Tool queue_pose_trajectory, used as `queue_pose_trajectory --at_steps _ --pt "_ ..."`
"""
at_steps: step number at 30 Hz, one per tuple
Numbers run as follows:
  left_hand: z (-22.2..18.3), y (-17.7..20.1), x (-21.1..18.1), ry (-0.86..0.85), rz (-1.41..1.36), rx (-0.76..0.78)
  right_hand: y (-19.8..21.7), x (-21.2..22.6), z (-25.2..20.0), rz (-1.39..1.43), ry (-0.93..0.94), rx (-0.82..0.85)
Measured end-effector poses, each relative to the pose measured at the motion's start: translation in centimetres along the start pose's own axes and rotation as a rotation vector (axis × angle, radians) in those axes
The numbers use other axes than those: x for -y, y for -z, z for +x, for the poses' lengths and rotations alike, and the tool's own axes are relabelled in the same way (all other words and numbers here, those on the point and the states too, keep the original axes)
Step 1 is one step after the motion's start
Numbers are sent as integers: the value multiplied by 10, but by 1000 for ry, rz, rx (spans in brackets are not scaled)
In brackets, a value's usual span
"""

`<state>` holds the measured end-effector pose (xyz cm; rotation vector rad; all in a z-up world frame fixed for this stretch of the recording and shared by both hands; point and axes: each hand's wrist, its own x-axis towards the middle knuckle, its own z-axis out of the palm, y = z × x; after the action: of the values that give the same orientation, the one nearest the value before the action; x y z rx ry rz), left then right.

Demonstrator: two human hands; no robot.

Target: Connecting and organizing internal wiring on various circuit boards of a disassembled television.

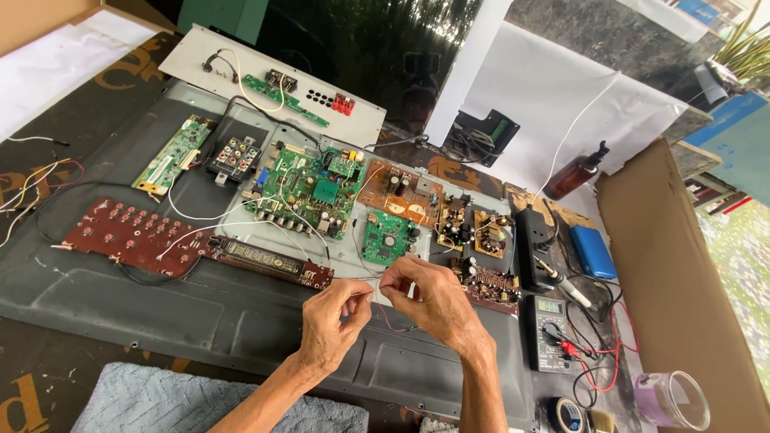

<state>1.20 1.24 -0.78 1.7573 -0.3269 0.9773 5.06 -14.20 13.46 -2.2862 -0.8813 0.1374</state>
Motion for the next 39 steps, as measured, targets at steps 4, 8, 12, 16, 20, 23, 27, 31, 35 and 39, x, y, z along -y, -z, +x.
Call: queue_pose_trajectory --at_steps 4,8,12,16,20,23,27,31,35,39 --pt "-2 -1 3 11 -6 -4 1 1 0 18 -11 25" --pt "-2 -3 3 0 24 -19 0 0 1 18 -49 35" --pt "-3 -3 4 6 25 -17 -2 1 1 3 -60 40" --pt "-3 -2 5 11 6 -6 -4 -3 0 -28 -22 21" --pt "-3 -1 5 45 3 0 -8 -9 0 -112 66 -14" --pt "-3 -1 5 42 0 7 -11 -14 1 -143 111 -39" --pt "-3 1 4 22 0 7 -13 -14 1 -152 111 -45" --pt "1 2 1 5 -4 1 -13 -11 1 -145 89 -39" --pt "1 1 2 -6 13 -4 -11 -8 1 -159 68 -67" --pt "2 3 1 -5 2 8 -10 -6 1 -146 87 -92"
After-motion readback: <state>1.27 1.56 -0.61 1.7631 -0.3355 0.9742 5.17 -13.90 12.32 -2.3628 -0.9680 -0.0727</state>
